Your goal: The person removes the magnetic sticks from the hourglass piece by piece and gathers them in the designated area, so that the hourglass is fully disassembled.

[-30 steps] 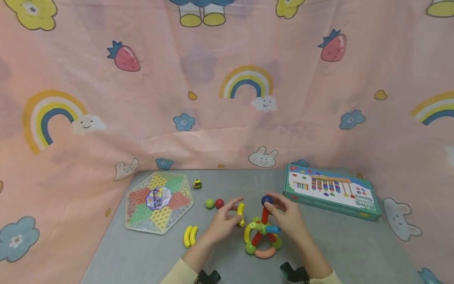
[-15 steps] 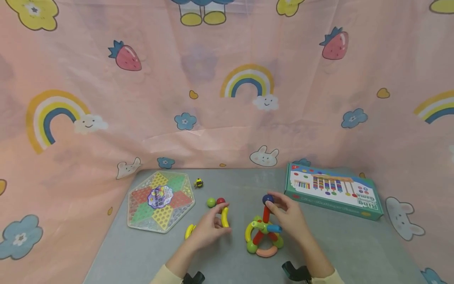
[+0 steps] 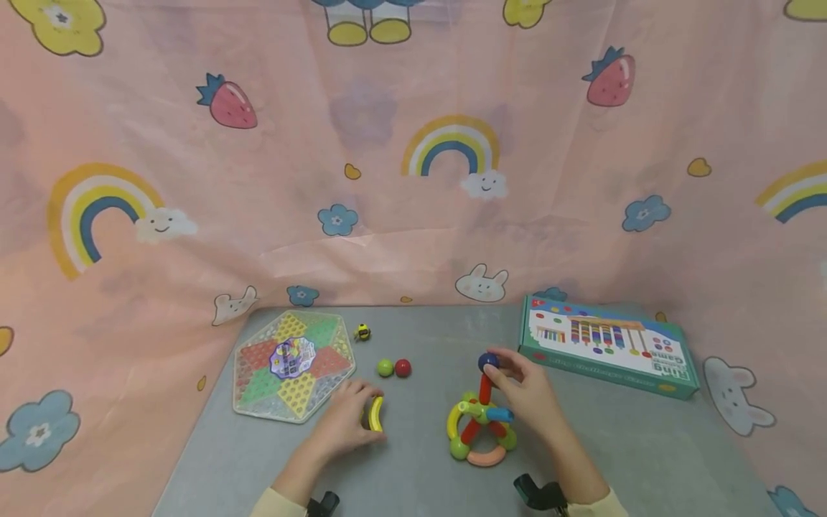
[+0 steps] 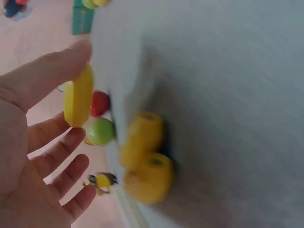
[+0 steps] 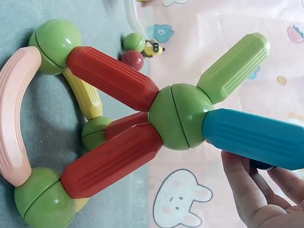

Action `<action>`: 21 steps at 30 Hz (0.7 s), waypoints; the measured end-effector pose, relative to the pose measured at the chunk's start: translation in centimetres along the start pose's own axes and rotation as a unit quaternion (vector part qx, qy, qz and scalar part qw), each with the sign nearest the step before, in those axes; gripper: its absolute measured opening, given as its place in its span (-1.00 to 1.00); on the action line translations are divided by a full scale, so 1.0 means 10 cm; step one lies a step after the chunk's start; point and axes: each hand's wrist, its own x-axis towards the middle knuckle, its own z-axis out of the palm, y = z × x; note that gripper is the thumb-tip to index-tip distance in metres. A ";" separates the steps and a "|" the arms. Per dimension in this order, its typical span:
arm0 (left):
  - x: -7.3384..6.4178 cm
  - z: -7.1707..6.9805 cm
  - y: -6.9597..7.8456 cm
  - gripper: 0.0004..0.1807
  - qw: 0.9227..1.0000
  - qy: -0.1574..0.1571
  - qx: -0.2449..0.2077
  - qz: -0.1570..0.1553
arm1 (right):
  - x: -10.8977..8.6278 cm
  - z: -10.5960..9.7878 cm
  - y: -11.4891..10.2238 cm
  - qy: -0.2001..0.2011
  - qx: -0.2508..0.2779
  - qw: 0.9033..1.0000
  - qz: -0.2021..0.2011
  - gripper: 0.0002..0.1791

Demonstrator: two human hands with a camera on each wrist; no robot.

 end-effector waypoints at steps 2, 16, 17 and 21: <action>-0.02 0.03 -0.06 -0.22 1.000 0.001 0.022 0.008 | 0.00 0.00 -0.01 0.000 0.001 1.000 0.000 -0.48; -0.08 0.06 -0.23 -0.24 0.998 -0.039 0.044 -0.014 | -0.01 0.00 0.00 0.001 0.013 1.000 -0.002 -0.47; -0.08 0.06 -0.23 -0.21 0.998 -0.041 0.044 -0.014 | -0.01 0.01 0.00 0.002 0.012 1.000 -0.003 -0.47; -0.07 0.08 -0.16 -0.12 0.999 -0.032 0.037 -0.009 | -0.01 0.01 0.01 0.001 0.007 1.000 -0.003 -0.47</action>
